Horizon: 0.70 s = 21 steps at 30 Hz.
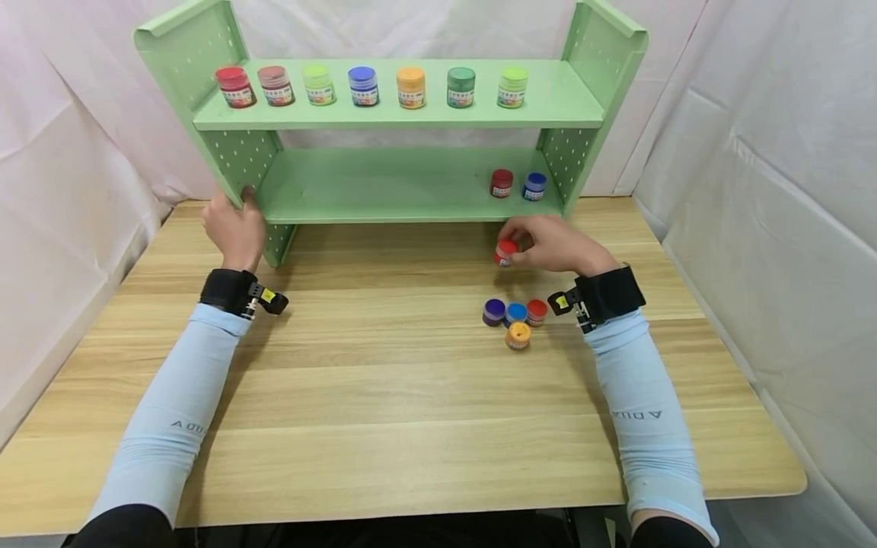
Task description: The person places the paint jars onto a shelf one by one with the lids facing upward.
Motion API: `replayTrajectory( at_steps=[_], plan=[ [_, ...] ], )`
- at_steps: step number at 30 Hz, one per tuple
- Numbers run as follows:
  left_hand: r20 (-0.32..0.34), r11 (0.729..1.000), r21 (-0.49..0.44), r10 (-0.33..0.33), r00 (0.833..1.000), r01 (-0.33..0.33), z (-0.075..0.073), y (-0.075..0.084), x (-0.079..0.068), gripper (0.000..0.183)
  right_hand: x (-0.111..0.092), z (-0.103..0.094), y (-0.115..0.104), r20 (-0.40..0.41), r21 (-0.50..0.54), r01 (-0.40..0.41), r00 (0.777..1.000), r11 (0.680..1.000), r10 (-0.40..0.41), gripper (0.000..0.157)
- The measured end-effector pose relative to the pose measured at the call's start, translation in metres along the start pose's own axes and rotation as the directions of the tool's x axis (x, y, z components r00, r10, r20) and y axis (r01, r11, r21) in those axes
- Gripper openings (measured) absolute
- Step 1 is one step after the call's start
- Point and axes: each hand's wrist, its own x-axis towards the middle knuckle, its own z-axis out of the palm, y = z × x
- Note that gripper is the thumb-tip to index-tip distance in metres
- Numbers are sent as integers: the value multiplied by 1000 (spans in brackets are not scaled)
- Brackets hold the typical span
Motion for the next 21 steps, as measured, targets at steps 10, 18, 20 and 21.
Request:
replayTrajectory(
  at_steps=[10, 18, 20, 21],
  plan=[
    [-4, 1000, 4, -8, 1000, 8, -1, 0, 0, 29, 14, -16, -29, -125, -55, 56, 990, 997, -62, 30],
    [1, 1000, 5, -5, 1000, 5, 1, -1, 1, 30, 37, -24, -38, -172, -91, 63, 982, 994, -78, 30],
    [-3, 1000, 11, -2, 1000, 2, 1, -1, 1, 30, 43, -24, -39, -170, -103, 58, 983, 993, -75, 30],
    [-6, 1000, 10, -2, 1000, 2, 1, -1, 1, 30, 46, -24, -39, -171, -112, 56, 983, 992, -75, 30]
  ],
)
